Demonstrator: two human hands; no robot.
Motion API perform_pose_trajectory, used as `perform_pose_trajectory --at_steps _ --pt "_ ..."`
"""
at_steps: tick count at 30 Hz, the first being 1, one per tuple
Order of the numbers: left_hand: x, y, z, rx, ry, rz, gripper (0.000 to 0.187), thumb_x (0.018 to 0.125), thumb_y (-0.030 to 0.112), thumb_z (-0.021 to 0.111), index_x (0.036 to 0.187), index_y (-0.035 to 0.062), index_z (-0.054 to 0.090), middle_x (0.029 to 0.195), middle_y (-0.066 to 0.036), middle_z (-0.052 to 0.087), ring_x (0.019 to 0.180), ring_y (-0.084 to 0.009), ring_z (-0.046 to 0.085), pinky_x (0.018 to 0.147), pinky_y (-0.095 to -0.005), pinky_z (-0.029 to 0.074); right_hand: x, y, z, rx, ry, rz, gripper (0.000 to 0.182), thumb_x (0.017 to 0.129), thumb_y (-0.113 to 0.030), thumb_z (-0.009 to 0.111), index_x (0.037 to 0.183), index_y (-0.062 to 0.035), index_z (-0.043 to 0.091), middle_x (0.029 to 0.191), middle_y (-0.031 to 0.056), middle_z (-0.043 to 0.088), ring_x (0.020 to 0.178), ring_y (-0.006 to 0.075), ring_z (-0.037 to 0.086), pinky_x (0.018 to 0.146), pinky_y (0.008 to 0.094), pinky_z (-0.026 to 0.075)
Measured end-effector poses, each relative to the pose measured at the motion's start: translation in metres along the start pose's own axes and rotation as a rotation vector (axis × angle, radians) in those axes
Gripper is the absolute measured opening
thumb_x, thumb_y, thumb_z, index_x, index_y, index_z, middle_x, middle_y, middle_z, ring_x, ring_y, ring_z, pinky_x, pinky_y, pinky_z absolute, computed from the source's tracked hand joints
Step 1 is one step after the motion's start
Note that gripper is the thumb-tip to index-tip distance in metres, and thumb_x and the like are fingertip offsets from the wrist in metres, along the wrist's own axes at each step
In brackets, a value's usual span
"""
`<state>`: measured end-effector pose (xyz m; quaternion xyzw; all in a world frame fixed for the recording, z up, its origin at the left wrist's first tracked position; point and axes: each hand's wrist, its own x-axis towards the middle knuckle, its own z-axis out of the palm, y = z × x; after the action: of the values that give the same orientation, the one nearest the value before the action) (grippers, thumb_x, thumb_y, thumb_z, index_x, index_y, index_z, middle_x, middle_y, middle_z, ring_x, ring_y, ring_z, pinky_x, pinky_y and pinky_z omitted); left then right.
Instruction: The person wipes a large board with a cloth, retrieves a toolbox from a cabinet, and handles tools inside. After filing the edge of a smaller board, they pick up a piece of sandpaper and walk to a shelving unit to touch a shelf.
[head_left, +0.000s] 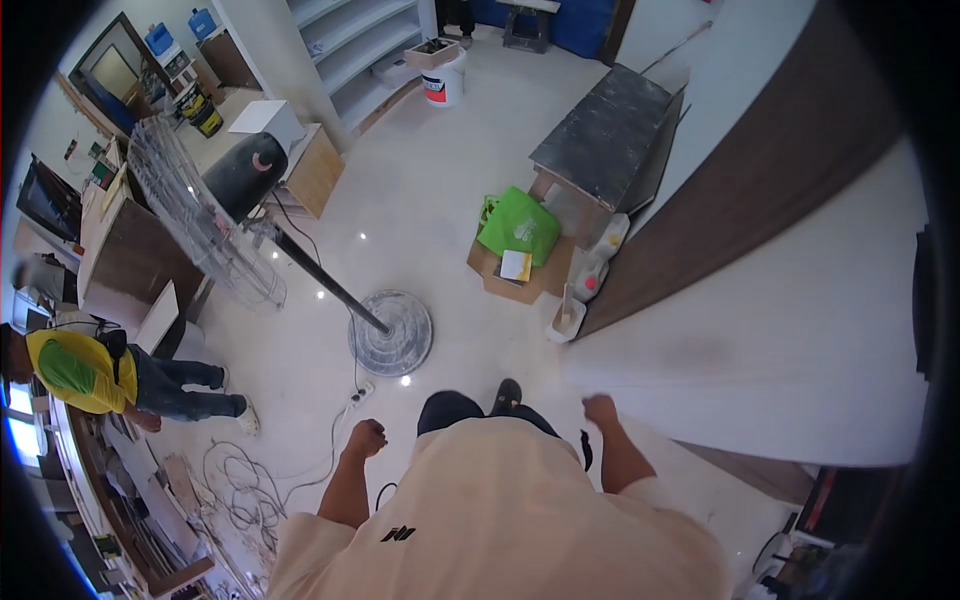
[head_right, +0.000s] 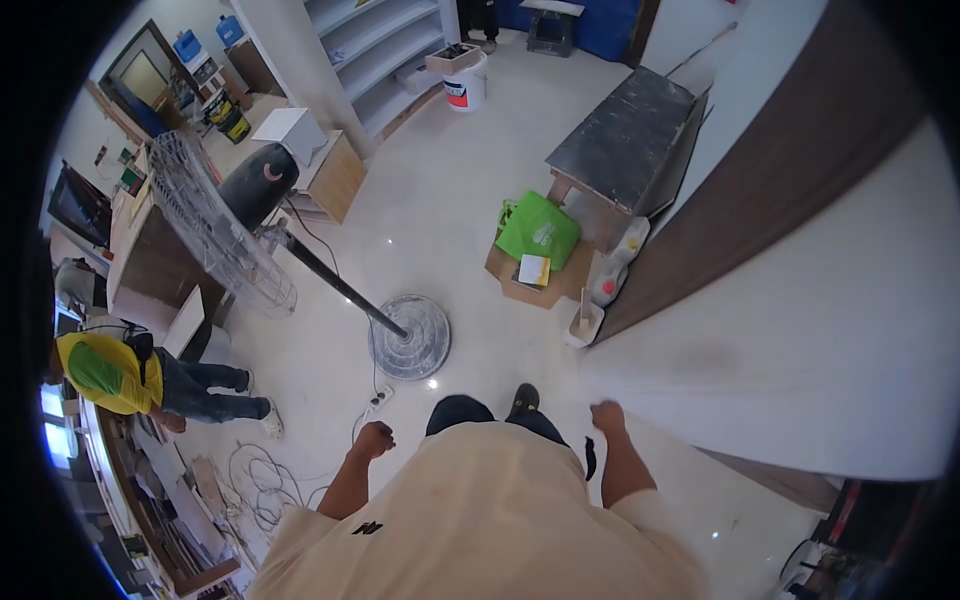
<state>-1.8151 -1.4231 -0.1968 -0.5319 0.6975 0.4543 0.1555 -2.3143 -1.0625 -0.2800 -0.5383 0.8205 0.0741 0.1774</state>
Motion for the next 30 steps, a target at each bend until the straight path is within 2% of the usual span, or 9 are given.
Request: perform_pose_trajectory --at_steps 1,3,10,15,17,20,24,27,30 --pt "-0.002 0.009 -0.004 -0.118 -0.026 -0.06 0.025 0.072 0.009 0.072 0.092 -0.0033 0.065 0.079 -0.015 0.068 0.071 -0.0255 0.068 0.062 -0.0352 0.054 0.05 0.01 -0.03 -0.052 0.015 -0.022 0.019 0.078 -0.025 0.059 0.077 -0.0083 0.068 0.077 0.0161 0.066 0.076 0.034 0.064 0.07 0.046 0.05" --pt "-0.003 0.03 -0.018 -0.362 -0.066 -0.17 0.021 0.076 0.008 0.07 0.09 -0.006 0.064 0.075 -0.016 0.067 0.062 -0.0234 0.068 0.054 -0.0336 0.054 0.132 0.0 -0.129 0.702 0.194 0.402 0.016 0.073 -0.016 0.063 0.081 -0.0029 0.067 0.079 0.0171 0.067 0.075 0.0297 0.065 0.069 0.0402 0.051" --pt "0.092 0.052 -0.032 -0.438 0.181 -0.149 0.019 0.082 0.016 0.063 0.083 -0.0027 0.065 0.064 -0.013 0.065 0.055 -0.0212 0.065 0.053 -0.0341 0.052 0.307 -0.041 -0.311 0.891 0.023 0.255 0.024 0.08 -0.025 0.063 0.079 -0.0013 0.067 0.076 0.0154 0.067 0.069 0.0259 0.065 0.065 0.039 0.051" --pt "0.136 0.107 -0.061 -0.342 0.265 -0.057 0.022 0.08 0.019 0.063 0.084 -0.0025 0.065 0.066 -0.014 0.066 0.058 -0.0221 0.065 0.058 -0.0354 0.051 0.345 -0.016 -0.273 0.516 -0.086 0.124 0.035 0.084 -0.036 0.06 0.082 -0.003 0.069 0.077 0.0178 0.068 0.069 0.0315 0.065 0.067 0.0423 0.051" --pt "0.138 0.127 -0.08 -0.182 0.26 0.041 0.023 0.08 0.019 0.063 0.085 -0.0028 0.066 0.068 -0.014 0.067 0.059 -0.0226 0.066 0.058 -0.0352 0.051 0.363 0.029 -0.21 -0.204 -0.142 -0.512 0.031 0.083 -0.028 0.063 0.089 0.0023 0.066 0.075 0.0159 0.066 0.066 0.0261 0.064 0.063 0.0407 0.049" --pt "0.149 0.154 -0.105 -0.339 0.257 -0.027 0.023 0.08 0.018 0.062 0.087 -0.0033 0.065 0.07 -0.014 0.067 0.061 -0.022 0.066 0.057 -0.034 0.051 0.347 0.01 -0.262 0.478 -0.443 0.243 0.02 0.082 -0.018 0.057 0.087 -0.0039 0.07 0.074 0.0152 0.067 0.059 0.0261 0.065 0.054 0.0418 0.052" --pt "0.174 0.185 -0.131 -0.439 0.259 -0.008 0.024 0.08 0.019 0.063 0.087 -0.0032 0.065 0.071 -0.015 0.067 0.063 -0.0203 0.067 0.056 -0.0333 0.05 0.434 0.05 -0.224 0.094 -0.616 0.147 0.022 0.081 -0.019 0.057 0.087 -0.0012 0.069 0.075 0.0149 0.067 0.061 0.0285 0.065 0.055 0.0445 0.052" --pt "0.207 0.2 -0.143 -0.428 0.306 -0.086 0.026 0.08 0.02 0.063 0.087 -0.0045 0.066 0.076 -0.016 0.068 0.068 -0.0227 0.068 0.061 -0.0336 0.051 0.534 0.047 -0.251 0.086 -0.396 -0.13 0.04 0.082 -0.037 0.062 0.093 0.0002 0.069 0.094 0.0207 0.067 0.081 0.0351 0.065 0.074 0.0441 0.051" --pt "0.25 0.23 -0.171 -0.334 0.358 -0.142 0.026 0.081 0.02 0.063 0.089 -0.0048 0.068 0.078 -0.015 0.069 0.073 -0.0254 0.066 0.07 -0.0355 0.051 0.66 0.031 -0.256 0.036 -0.245 -0.273 0.038 0.082 -0.037 0.058 0.092 -0.0023 0.07 0.094 0.0199 0.067 0.084 0.0366 0.064 0.076 0.0449 0.05"
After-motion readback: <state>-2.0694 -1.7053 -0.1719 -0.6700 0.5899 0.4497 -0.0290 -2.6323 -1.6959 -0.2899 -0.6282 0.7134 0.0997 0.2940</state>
